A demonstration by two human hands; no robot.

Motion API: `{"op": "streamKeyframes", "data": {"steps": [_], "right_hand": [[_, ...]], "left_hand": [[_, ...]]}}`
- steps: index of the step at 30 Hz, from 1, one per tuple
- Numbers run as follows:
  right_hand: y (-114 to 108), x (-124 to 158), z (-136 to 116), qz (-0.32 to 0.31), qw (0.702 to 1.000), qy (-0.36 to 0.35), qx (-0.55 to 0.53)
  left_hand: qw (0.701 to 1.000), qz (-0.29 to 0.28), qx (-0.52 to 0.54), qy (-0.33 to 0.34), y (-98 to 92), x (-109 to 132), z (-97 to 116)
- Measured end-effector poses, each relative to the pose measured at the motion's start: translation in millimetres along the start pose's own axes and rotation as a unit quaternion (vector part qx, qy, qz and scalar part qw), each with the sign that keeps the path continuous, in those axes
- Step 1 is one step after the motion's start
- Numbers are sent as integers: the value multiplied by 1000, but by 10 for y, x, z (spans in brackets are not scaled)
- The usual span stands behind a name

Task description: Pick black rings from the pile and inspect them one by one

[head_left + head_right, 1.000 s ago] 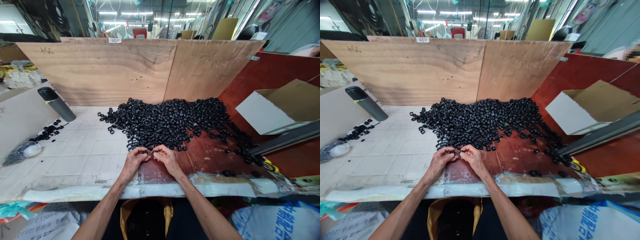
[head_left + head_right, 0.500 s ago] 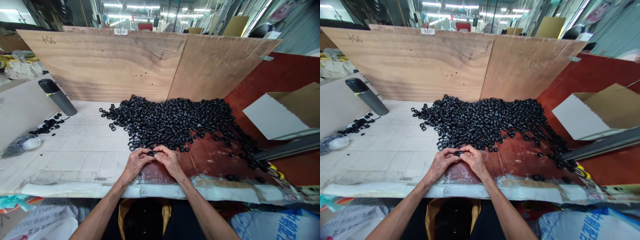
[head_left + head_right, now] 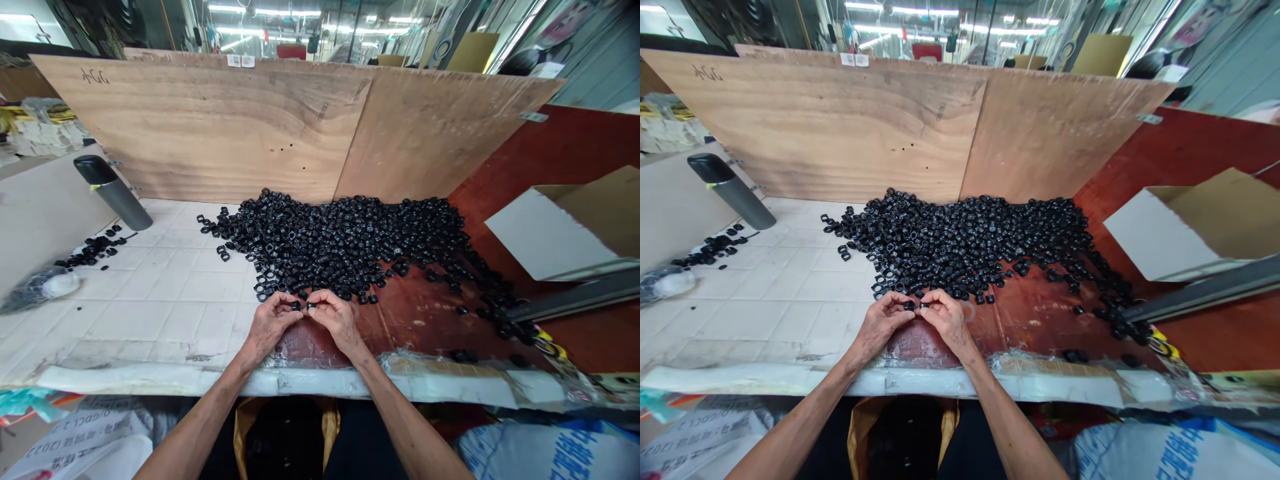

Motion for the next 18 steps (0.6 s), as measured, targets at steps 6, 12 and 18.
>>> {"op": "streamKeyframes", "data": {"steps": [6, 12, 18], "right_hand": [[-81, 5, 29, 39, 999, 6, -10], [-30, -10, 47, 19, 1000, -3, 12], [-22, 7, 141, 27, 999, 22, 27]], "left_hand": [[1000, 8, 6, -28, 6, 17, -11], [999, -2, 32, -38, 19, 16, -57], [999, -11, 23, 22, 21, 8, -45]]}}
Point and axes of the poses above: each hand's wrist, its own x-axis away from the middle knuckle, its own y-axis out of the palm, z = x × y, the point moved 7 cm from there along -x, towards the middle knuckle, and after that the axes turned 15 degrees about -z, right-handed, at the moved point
